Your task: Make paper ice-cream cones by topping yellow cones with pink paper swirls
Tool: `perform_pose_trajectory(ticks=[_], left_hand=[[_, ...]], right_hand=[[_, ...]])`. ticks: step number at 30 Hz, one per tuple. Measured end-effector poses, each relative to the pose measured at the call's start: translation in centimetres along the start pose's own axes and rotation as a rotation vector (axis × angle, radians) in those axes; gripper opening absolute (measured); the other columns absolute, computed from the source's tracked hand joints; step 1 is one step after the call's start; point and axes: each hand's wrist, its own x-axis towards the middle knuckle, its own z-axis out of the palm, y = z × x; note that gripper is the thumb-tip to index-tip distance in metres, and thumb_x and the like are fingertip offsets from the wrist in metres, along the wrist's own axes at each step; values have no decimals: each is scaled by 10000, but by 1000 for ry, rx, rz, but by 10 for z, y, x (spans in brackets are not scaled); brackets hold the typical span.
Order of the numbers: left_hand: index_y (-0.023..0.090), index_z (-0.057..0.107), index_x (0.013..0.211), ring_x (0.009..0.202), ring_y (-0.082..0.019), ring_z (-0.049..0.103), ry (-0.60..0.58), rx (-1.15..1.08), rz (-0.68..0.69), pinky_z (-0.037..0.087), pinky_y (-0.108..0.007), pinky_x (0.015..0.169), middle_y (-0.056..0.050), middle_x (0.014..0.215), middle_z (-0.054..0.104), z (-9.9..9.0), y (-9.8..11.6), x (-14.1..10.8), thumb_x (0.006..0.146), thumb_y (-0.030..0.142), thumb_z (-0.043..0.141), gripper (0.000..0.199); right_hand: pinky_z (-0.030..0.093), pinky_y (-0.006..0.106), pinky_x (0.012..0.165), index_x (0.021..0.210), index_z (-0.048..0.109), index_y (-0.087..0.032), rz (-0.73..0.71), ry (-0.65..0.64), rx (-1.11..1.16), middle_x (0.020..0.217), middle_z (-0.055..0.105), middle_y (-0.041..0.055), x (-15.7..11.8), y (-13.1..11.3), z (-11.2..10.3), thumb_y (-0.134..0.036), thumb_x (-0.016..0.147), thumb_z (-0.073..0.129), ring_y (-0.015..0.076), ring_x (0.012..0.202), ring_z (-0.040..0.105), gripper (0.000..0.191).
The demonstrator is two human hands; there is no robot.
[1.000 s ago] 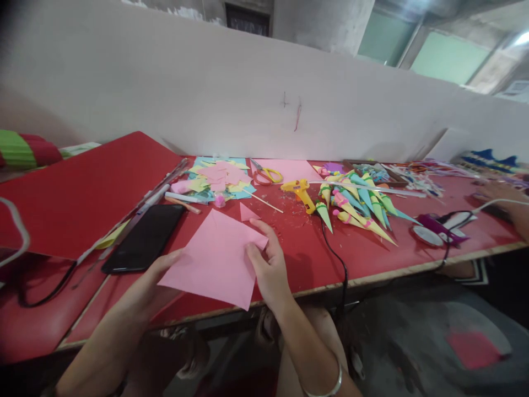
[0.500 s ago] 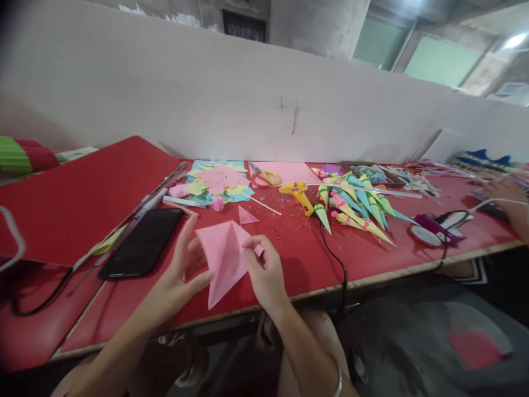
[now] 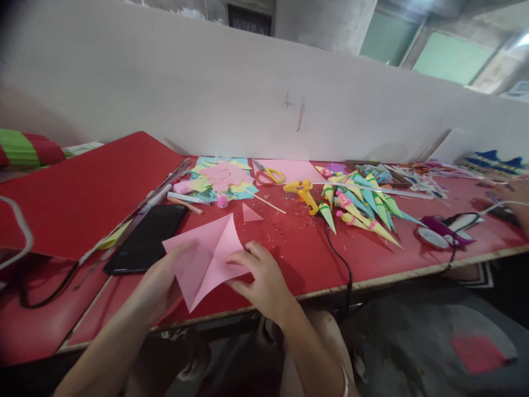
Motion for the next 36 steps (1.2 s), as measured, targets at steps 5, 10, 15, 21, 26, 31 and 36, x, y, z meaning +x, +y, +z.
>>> perform_pose_trajectory(ticks=[5, 10, 15, 21, 26, 31, 36], left_hand=[[139, 623, 850, 646, -209, 649, -240, -127, -85, 516, -270, 499, -84, 764, 702, -2, 2, 1, 713, 430, 547, 330], [159, 628, 902, 872, -233, 621, -268, 220, 256, 511, -302, 722, -75, 863, 695, 1, 1, -1, 643, 401, 643, 355], [172, 621, 645, 751, -208, 623, -76, 520, 395, 487, -299, 733, -24, 697, 693, 7, 1, -5, 708, 377, 560, 223], [155, 598, 538, 602, -163, 607, 13, 426, 383, 480, -250, 631, -12, 581, 666, 10, -3, -2, 701, 338, 566, 247], [140, 653, 642, 624, -175, 628, -59, 377, 345, 485, -252, 614, -35, 656, 707, 14, -5, -2, 693, 338, 591, 213], [159, 645, 565, 582, -168, 621, -93, 521, 433, 482, -243, 603, -7, 581, 691, 11, -4, -1, 699, 301, 573, 208], [156, 661, 637, 654, -184, 629, -157, 574, 517, 484, -253, 638, -19, 663, 706, 6, -2, 1, 687, 296, 579, 170]], right_hand=[[397, 223, 596, 693, 600, -178, 118, 212, 120, 665, 546, -2, 3, 2, 6, -271, 799, 531, 125, 641, 510, 156], [406, 230, 563, 727, 584, -167, 393, 299, 312, 613, 523, -16, 4, 4, 11, -342, 806, 482, 126, 592, 500, 217], [417, 223, 579, 668, 554, -175, 406, 284, 365, 616, 520, -25, 3, 2, 11, -301, 770, 529, 116, 599, 504, 164], [472, 213, 632, 936, 536, -239, 485, 518, 906, 724, 594, -47, 8, 3, 19, -247, 672, 654, 88, 619, 562, 289], [490, 275, 683, 712, 636, -170, 481, 325, 862, 668, 662, 1, 11, -2, 24, -279, 684, 644, 125, 619, 601, 113], [493, 277, 638, 614, 634, -167, 513, 328, 712, 573, 653, -3, 11, -7, 19, -290, 694, 615, 140, 579, 601, 149], [492, 264, 616, 602, 648, -169, 483, 288, 606, 589, 653, 11, 9, -8, 17, -275, 693, 624, 147, 591, 603, 142]])
